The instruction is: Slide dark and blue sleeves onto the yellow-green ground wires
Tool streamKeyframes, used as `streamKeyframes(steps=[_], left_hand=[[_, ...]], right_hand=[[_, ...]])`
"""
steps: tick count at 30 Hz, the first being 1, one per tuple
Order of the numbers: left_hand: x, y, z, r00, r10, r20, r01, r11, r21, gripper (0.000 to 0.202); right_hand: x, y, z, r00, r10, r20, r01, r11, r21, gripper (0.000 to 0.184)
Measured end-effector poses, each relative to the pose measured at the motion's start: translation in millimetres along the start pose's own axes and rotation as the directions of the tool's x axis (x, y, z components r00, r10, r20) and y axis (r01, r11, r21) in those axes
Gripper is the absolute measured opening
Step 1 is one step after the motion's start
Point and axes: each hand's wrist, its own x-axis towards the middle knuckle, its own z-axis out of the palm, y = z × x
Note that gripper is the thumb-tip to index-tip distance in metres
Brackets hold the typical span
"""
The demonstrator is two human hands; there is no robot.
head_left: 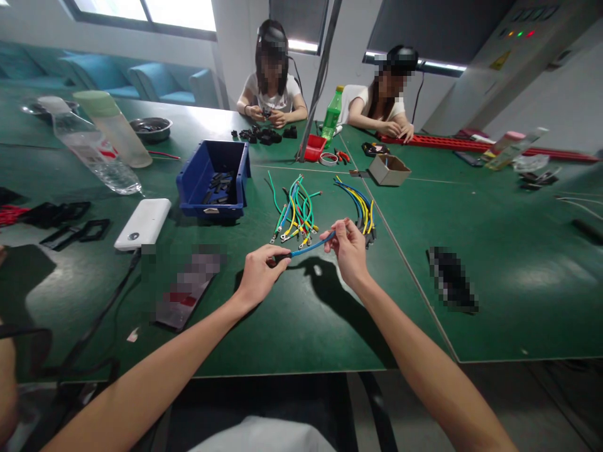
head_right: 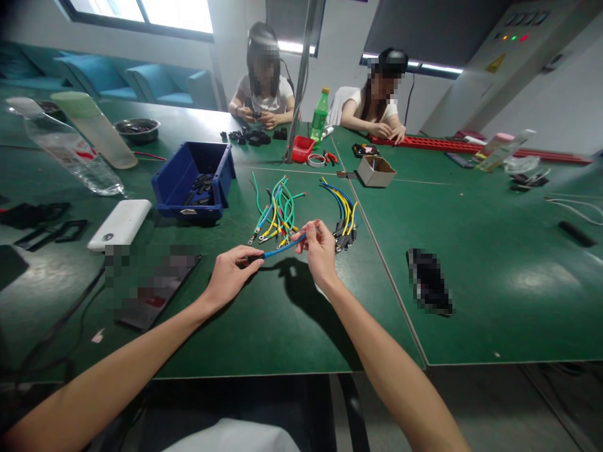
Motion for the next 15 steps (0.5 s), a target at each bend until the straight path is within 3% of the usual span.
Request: streamKeyframes(steps=[4, 9, 12, 15], left_hand=[[1.0, -3.4, 1.5, 0.995, -0.089, 0.042, 0.092, 0.993, -0.076, 0.022], [3.9, -5.7, 4.1, 0.969, -0.217, 0.123, 0.239, 0.946, -0.22, 0.028], [3.6, -5.1, 3.9, 0.973, -0.206, 0.103, 0.225, 0.945, -0.236, 0.027], [0.9, -2.6, 2.2, 0.994, -0.107, 0.036, 0.111, 0.984, -0.136, 0.024]], right_hand=[[3.3, 3.2, -3.1, 0.997, 0.075, -0.011, -0.075, 0.997, 0.033, 0.035], [4.9, 1.0, -4.4, 0.998, 0.019, 0.053, -0.018, 1.0, -0.003, 0.036], [6.1, 0.4, -4.9, 0.998, 0.015, 0.066, -0.014, 1.0, -0.008, 0.036], [7.9, 2.0, -6.0, 0.998, 0.045, 0.048, -0.046, 0.999, 0.014, 0.037]])
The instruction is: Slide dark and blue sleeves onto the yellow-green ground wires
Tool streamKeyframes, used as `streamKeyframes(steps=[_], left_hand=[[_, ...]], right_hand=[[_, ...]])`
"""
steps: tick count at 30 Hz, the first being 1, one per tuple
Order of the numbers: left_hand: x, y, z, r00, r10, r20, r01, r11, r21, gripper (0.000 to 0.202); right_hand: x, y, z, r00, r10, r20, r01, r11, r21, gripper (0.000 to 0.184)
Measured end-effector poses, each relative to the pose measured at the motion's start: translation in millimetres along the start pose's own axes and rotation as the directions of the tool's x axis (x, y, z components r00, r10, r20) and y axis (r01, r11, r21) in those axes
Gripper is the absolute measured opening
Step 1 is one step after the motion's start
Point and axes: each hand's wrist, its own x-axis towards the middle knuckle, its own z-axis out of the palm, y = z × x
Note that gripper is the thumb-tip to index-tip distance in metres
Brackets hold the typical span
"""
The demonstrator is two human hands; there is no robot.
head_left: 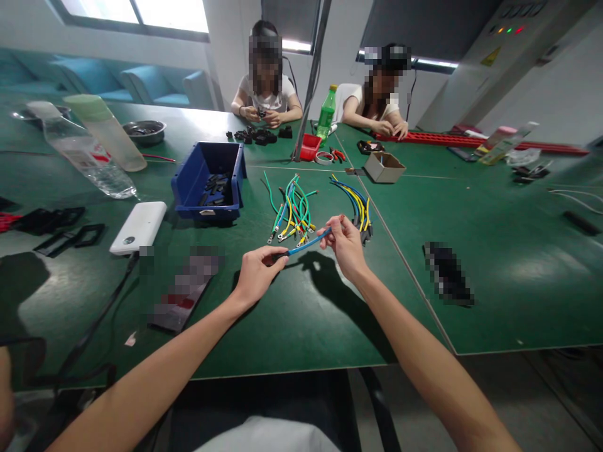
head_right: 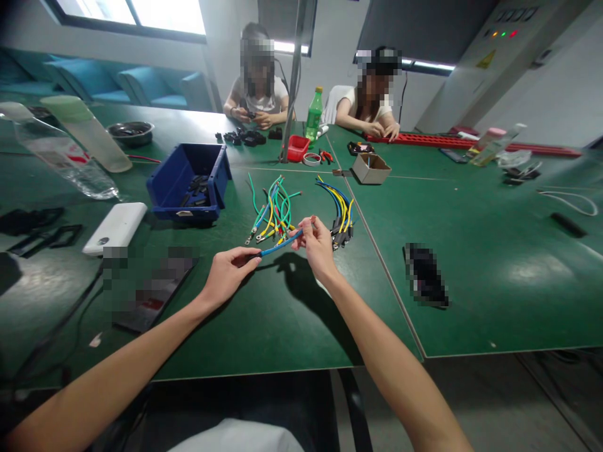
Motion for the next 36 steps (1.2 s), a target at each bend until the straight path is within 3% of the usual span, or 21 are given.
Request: streamKeyframes(steps=[3, 6, 11, 14, 16, 19, 21, 23, 25, 31, 33, 36], left_hand=[[-3.1, 3.8, -1.5, 0.994, 0.109, -0.008, -0.107, 0.987, 0.123, 0.021], [-3.5, 6.7, -2.4, 0.992, 0.124, 0.003, -0.123, 0.981, 0.151, 0.018], [1.5, 6.9, -1.8, 0.993, -0.098, 0.069, 0.107, 0.986, -0.131, 0.023], [3.4, 5.4, -1.1, 0.981, -0.166, 0.103, 0.186, 0.956, -0.228, 0.025], [2.7, 4.5, -1.0, 0.987, -0.133, 0.091, 0.148, 0.97, -0.191, 0.024], [-0.6, 5.1, -1.7, 0.998, 0.051, 0.043, -0.05, 0.999, -0.014, 0.019], [-2.9, 7.0, -2.3, 0.983, 0.178, 0.035, -0.181, 0.979, 0.092, 0.016], [-4.4, 8.9, -2.8, 0.972, 0.231, 0.039, -0.234, 0.963, 0.13, 0.015], [-4.6, 9.6, -2.9, 0.979, 0.203, 0.031, -0.205, 0.974, 0.093, 0.015], [-0.2, 3.7, -2.9, 0.995, -0.075, 0.069, 0.086, 0.981, -0.173, 0.025], [-0.1, 3.0, -2.8, 0.996, -0.067, 0.061, 0.076, 0.983, -0.17, 0.025], [-2.6, 6.0, -2.5, 0.996, 0.085, 0.019, -0.084, 0.996, -0.029, 0.018]], right_hand=[[1.4, 1.6, -1.5, 0.998, 0.061, -0.019, -0.061, 0.998, 0.025, 0.038], [1.9, 1.4, -2.8, 0.993, 0.117, -0.015, -0.116, 0.992, 0.044, 0.039], [2.8, 0.0, -5.0, 0.993, 0.105, 0.05, -0.109, 0.991, 0.078, 0.038], [3.6, -0.3, -6.5, 0.992, 0.102, 0.078, -0.108, 0.99, 0.087, 0.037], [3.9, -0.9, -6.9, 0.99, 0.104, 0.092, -0.111, 0.991, 0.081, 0.037], [3.9, -2.4, -6.6, 0.988, 0.126, 0.091, -0.132, 0.989, 0.063, 0.038], [3.9, -3.2, -6.2, 0.985, 0.16, 0.068, -0.165, 0.984, 0.062, 0.038], [3.9, -3.4, -5.9, 0.979, 0.196, 0.053, -0.199, 0.977, 0.078, 0.038], [3.8, -3.0, -6.3, 0.975, 0.213, 0.062, -0.219, 0.97, 0.104, 0.037], [2.7, -2.9, -8.8, 0.966, 0.194, 0.17, -0.225, 0.956, 0.187, 0.031], [2.4, -3.4, -8.8, 0.965, 0.184, 0.188, -0.219, 0.957, 0.19, 0.03], [2.6, -2.7, -8.5, 0.968, 0.184, 0.169, -0.211, 0.965, 0.158, 0.031]])
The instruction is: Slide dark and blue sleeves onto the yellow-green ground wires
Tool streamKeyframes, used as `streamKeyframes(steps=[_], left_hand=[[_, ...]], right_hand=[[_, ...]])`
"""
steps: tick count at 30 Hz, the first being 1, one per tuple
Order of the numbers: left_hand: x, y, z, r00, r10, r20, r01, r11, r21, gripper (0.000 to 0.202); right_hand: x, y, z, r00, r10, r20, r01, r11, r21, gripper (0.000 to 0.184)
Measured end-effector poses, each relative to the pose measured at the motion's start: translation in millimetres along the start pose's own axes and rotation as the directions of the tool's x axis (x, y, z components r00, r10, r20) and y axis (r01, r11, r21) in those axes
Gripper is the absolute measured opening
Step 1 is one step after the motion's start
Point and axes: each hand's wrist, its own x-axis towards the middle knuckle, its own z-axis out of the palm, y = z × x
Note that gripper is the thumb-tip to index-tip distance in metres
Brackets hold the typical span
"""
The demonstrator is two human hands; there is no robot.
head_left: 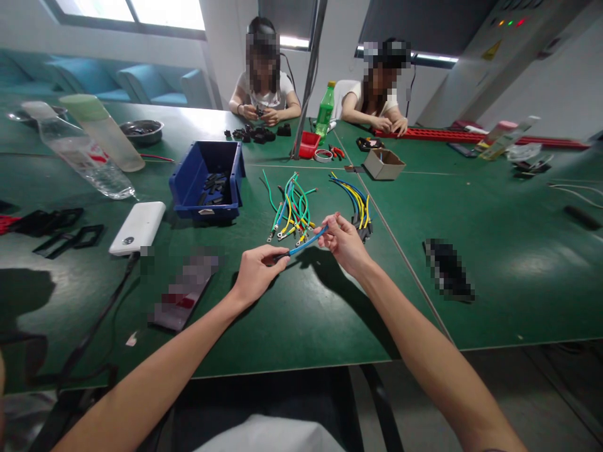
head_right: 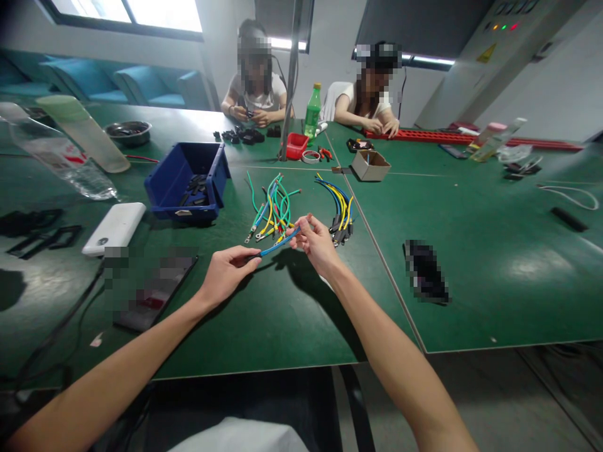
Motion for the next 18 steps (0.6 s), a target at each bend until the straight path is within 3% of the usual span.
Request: streamKeyframes(steps=[2, 4, 6, 10, 12, 18], left_hand=[[-1.9, 3.4, 0.6, 0.994, 0.11, 0.007, -0.11, 0.988, 0.112, 0.015], [-2.7, 5.1, 1.2, 0.989, 0.144, 0.027, -0.147, 0.978, 0.151, 0.015], [-2.0, 3.6, 1.6, 0.996, 0.09, 0.021, -0.092, 0.991, 0.099, 0.017], [1.7, -5.6, 2.4, 0.99, -0.131, 0.05, 0.136, 0.984, -0.116, 0.026], [2.5, -8.7, 3.0, 0.984, -0.16, 0.077, 0.169, 0.975, -0.146, 0.027], [-1.4, -5.0, 2.4, 0.991, 0.127, -0.033, -0.122, 0.986, 0.116, 0.017]], right_hand=[[0.8, 1.2, -0.5, 0.999, 0.004, -0.034, -0.004, 1.0, -0.02, 0.031], [1.6, 2.0, -1.2, 0.999, 0.002, -0.052, -0.003, 1.0, -0.02, 0.031], [1.7, 1.6, -1.3, 0.999, -0.01, -0.031, 0.01, 1.0, -0.009, 0.031], [-0.9, -2.5, 1.4, 0.998, -0.061, 0.034, 0.062, 0.998, -0.009, 0.029], [-2.5, -3.2, 3.1, 0.996, -0.083, 0.045, 0.084, 0.996, -0.025, 0.029], [-0.4, 9.4, 2.6, 0.994, -0.095, -0.051, 0.093, 0.995, -0.03, 0.032]])
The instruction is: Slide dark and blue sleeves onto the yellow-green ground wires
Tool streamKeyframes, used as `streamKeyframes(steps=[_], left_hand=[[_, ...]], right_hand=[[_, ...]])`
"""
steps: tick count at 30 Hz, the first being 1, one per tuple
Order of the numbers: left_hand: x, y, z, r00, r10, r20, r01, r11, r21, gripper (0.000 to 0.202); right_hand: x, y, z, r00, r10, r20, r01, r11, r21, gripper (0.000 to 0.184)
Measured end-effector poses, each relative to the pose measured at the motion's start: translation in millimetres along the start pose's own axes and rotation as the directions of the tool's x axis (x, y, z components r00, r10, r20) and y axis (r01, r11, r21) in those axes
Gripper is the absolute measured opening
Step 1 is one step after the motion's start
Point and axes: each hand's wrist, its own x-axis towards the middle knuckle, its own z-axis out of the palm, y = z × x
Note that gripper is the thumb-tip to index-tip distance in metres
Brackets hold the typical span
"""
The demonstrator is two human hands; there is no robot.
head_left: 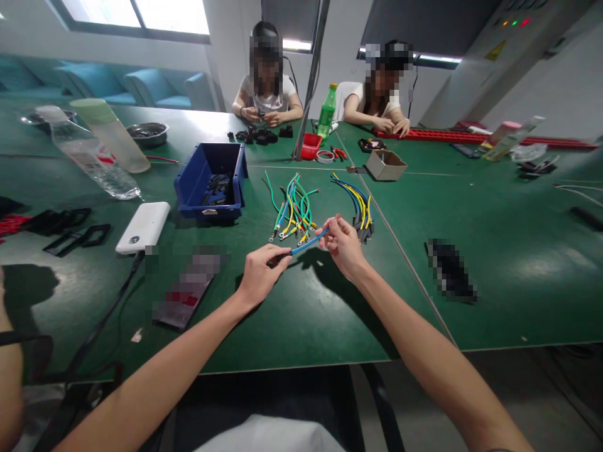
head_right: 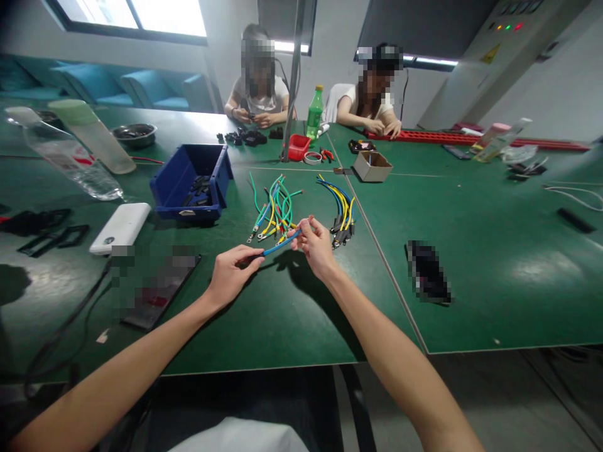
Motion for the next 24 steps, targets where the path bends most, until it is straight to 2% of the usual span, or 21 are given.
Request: streamKeyframes(steps=[2, 4, 8, 10, 13, 19, 21, 24], left_hand=[[-0.4, 0.5, -1.1, 1.0, 0.02, -0.012, -0.019, 0.999, 0.049, 0.018], [0.2, -0.8, -1.4, 1.0, -0.024, -0.013, 0.024, 0.999, 0.031, 0.02], [2.1, -4.7, 0.4, 0.985, -0.175, 0.001, 0.173, 0.974, -0.146, 0.027], [2.3, -5.3, 1.3, 0.978, -0.207, 0.0, 0.202, 0.958, -0.203, 0.029], [1.2, -3.8, 1.8, 0.988, -0.157, -0.015, 0.152, 0.975, -0.161, 0.025], [-1.5, 5.1, 1.5, 0.998, 0.056, -0.028, -0.054, 0.995, 0.085, 0.019], [-1.3, 6.8, 1.4, 0.998, 0.065, -0.015, -0.063, 0.993, 0.097, 0.019], [-0.3, 6.6, 1.2, 1.0, 0.008, -0.019, -0.007, 0.998, 0.054, 0.018]], right_hand=[[1.3, 3.1, -1.3, 1.0, 0.01, -0.006, -0.01, 1.0, 0.017, 0.032], [1.5, 2.2, -2.2, 0.999, 0.012, 0.046, -0.013, 1.0, 0.017, 0.031], [-1.2, -6.0, -0.5, 0.987, -0.034, 0.155, 0.033, 0.999, 0.006, 0.025], [-3.0, -8.4, 1.4, 0.984, -0.051, 0.169, 0.05, 0.999, 0.009, 0.025], [-4.2, -6.8, 3.4, 0.988, -0.045, 0.145, 0.045, 0.999, -0.003, 0.027], [-1.4, -0.2, 1.6, 0.999, -0.035, 0.037, 0.037, 0.998, -0.049, 0.03], [-1.3, -0.5, 0.9, 0.999, -0.029, 0.038, 0.031, 0.998, -0.048, 0.03], [-2.4, -1.5, 1.4, 0.997, -0.008, 0.073, 0.01, 1.0, -0.026, 0.03]])
